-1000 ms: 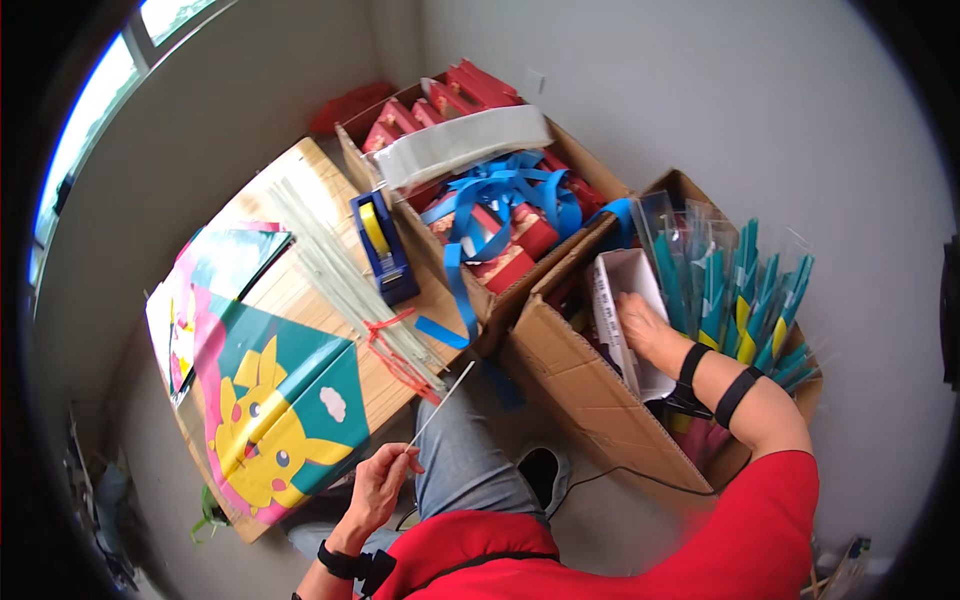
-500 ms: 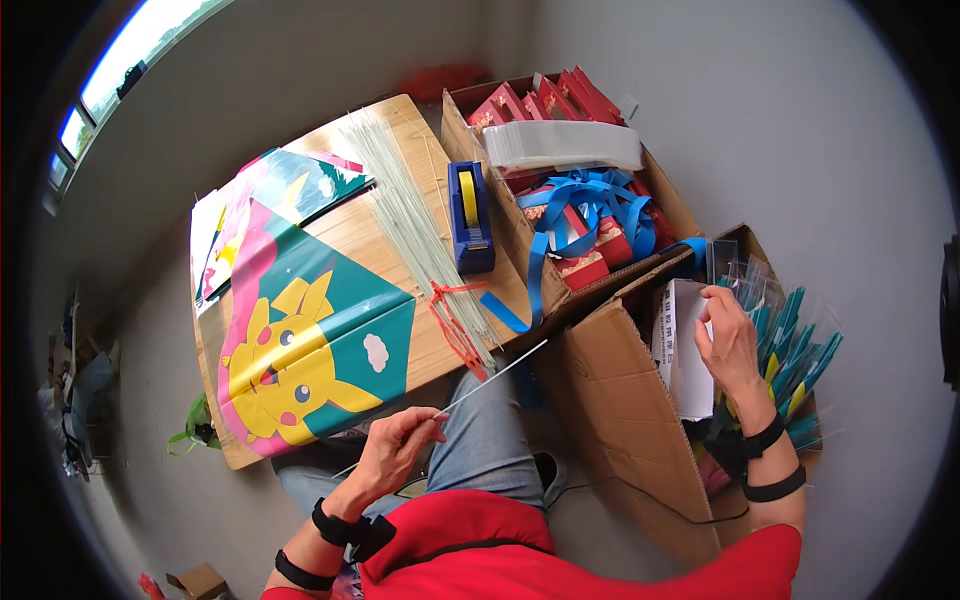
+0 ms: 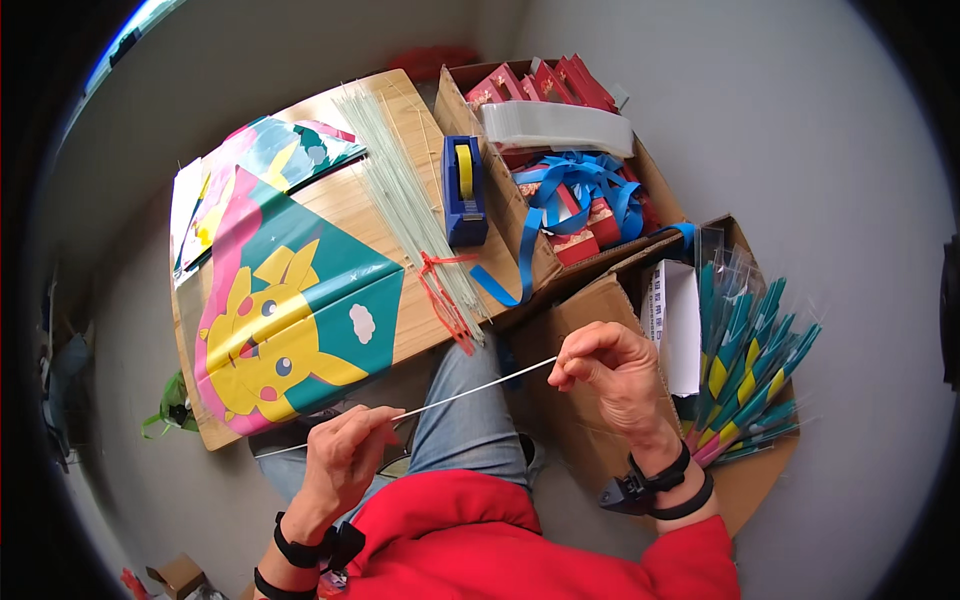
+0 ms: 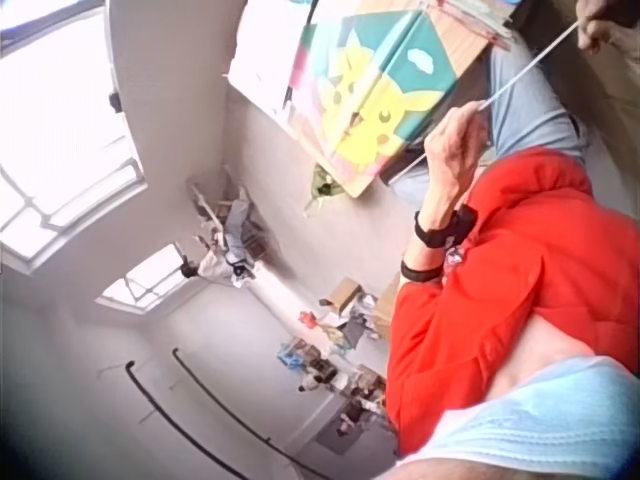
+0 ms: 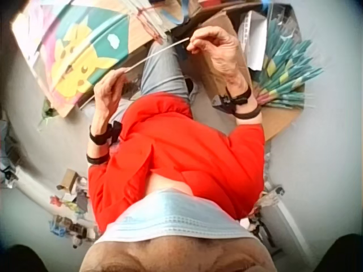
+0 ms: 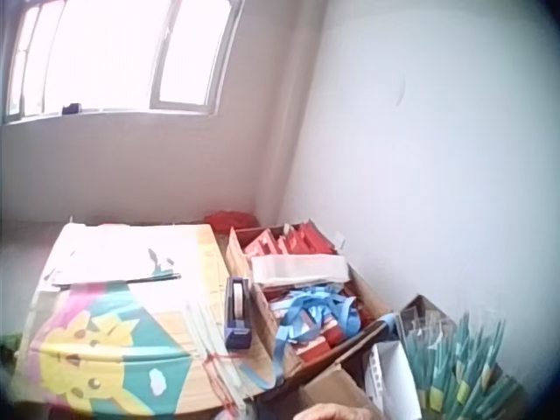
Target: The person assembles a Pikachu-themed kite by inserting a clear plastic rod into a sleeve on the kite fabric. They smooth the fabric, insert the rod, and adjust the kite's position on the table.
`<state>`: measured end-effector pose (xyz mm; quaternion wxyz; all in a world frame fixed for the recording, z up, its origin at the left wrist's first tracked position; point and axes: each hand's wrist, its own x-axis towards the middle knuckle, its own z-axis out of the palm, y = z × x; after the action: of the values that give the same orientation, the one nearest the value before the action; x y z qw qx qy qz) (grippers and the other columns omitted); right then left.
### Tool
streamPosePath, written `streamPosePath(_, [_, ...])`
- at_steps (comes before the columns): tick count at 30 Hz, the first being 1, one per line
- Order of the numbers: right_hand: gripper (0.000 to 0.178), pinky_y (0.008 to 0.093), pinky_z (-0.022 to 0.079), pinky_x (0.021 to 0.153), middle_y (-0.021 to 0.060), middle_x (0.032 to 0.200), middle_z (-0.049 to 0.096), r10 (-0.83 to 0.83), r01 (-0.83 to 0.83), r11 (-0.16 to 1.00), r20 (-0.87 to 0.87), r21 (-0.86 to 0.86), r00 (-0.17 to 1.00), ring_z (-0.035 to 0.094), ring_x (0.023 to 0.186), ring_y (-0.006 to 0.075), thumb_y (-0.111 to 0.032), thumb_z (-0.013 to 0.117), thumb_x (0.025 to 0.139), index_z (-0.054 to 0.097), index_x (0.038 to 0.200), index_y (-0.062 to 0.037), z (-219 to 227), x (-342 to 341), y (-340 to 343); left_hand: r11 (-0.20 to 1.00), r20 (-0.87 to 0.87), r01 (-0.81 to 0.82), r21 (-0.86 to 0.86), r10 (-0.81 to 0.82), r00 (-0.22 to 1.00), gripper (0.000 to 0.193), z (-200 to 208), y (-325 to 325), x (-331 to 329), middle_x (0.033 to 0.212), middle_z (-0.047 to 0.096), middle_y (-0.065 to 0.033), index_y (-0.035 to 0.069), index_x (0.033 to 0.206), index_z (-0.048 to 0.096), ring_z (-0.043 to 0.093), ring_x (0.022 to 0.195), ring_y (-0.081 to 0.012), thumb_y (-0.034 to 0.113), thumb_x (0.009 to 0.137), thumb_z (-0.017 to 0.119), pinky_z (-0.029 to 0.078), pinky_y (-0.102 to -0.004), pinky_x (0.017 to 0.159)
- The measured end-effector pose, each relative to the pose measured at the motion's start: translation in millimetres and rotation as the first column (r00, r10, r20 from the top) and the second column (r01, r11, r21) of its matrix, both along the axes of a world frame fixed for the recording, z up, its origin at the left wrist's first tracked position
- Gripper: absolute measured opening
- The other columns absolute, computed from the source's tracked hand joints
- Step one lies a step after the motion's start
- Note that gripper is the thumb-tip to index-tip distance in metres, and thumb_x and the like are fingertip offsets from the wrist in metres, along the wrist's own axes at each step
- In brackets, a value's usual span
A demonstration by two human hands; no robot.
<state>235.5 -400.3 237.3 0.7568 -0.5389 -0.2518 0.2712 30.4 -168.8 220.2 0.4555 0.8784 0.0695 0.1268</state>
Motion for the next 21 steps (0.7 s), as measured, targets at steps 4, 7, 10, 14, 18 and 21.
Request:
streamPosePath(4, [0.010, 0.0255, 0.056, 0.065, 0.0114, 0.088, 0.064, 0.033, -0.033, 0.999, -0.020, 0.024, 0.999, 0.067, 0.076, 0.0170, 0.008, 0.066, 0.084, 0.064, 0.092, 0.0014, -7, -8, 14, 1.000, 0.010, -0.020, 0.013, 0.020, 1.000, 0.029, 1, 6, -12, 0.071, 0.061, -0.0080, 0.004, 0.105, 0.063, 0.062, 0.062, -0.0218, -0.009, 0.079, 0.058, 0.048, -0.0301, 0.057])
streamPosePath(7, [0.008, 0.0255, 0.055, 0.064, 0.0111, 0.086, 0.064, 0.061, -0.059, 0.998, -0.060, 0.027, 0.996, 0.066, 0.075, 0.0162, 0.006, 0.066, 0.084, 0.064, 0.091, 0.0021, -8, -12, 21, 0.998, 0.028, -0.025, 0.053, 0.023, 0.999, 0.029, 0, 9, -16, 0.070, 0.061, -0.0073, 0.004, 0.104, 0.063, 0.062, 0.062, -0.0221, -0.008, 0.079, 0.059, 0.048, -0.0308, 0.057])
streamPosePath(10, [0.006, 0.0252, 0.054, 0.064, 0.0107, 0.086, 0.064, 0.095, -0.094, 0.995, -0.063, 0.014, 0.993, 0.065, 0.074, 0.0157, 0.004, 0.066, 0.085, 0.065, 0.091, 0.0028, -8, -13, 25, 0.996, 0.032, -0.041, 0.081, 0.039, 0.999, 0.029, 0, 10, -20, 0.069, 0.060, -0.0065, 0.005, 0.104, 0.063, 0.061, 0.061, -0.0216, -0.008, 0.078, 0.059, 0.047, -0.0304, 0.056])
streamPosePath(14, [0.005, 0.0244, 0.053, 0.064, 0.0099, 0.086, 0.064, 0.140, -0.143, 0.989, -0.066, -0.038, 0.988, 0.064, 0.074, 0.0148, 0.004, 0.067, 0.085, 0.065, 0.090, 0.0033, -7, -14, 32, 0.989, 0.028, -0.071, 0.132, 0.068, 0.997, 0.030, 5, 15, -29, 0.068, 0.059, -0.0062, 0.004, 0.104, 0.063, 0.060, 0.060, -0.0206, -0.010, 0.078, 0.058, 0.046, -0.0294, 0.055])
streamPosePath(18, [0.008, 0.0246, 0.052, 0.065, 0.0093, 0.085, 0.065, 0.111, -0.055, 0.980, 0.294, -0.192, 0.949, 0.063, 0.077, 0.0137, 0.003, 0.070, 0.083, 0.064, 0.088, 0.0028, -10, -19, 47, 0.971, 0.042, -0.128, 0.202, 0.122, 0.992, 0.031, 1, 24, -38, 0.068, 0.059, -0.0059, 0.005, 0.105, 0.064, 0.060, 0.060, -0.0213, -0.010, 0.078, 0.059, 0.047, -0.0303, 0.056])
streamPosePath(21, [0.017, 0.0436, 0.046, 0.092, 0.0058, 0.096, 0.064, 0.289, 0.261, 0.888, 0.900, -0.379, 0.326, 0.062, 0.094, 0.0232, -0.004, 0.075, 0.073, 0.061, 0.083, -0.0057, -4, -19, 58, 0.942, 0.064, -0.199, 0.270, 0.188, 0.980, 0.027, -9, 27, -40, 0.076, 0.065, -0.0054, 0.006, 0.109, 0.060, 0.065, 0.068, -0.0228, 0.001, 0.083, 0.065, 0.050, -0.0316, 0.061])
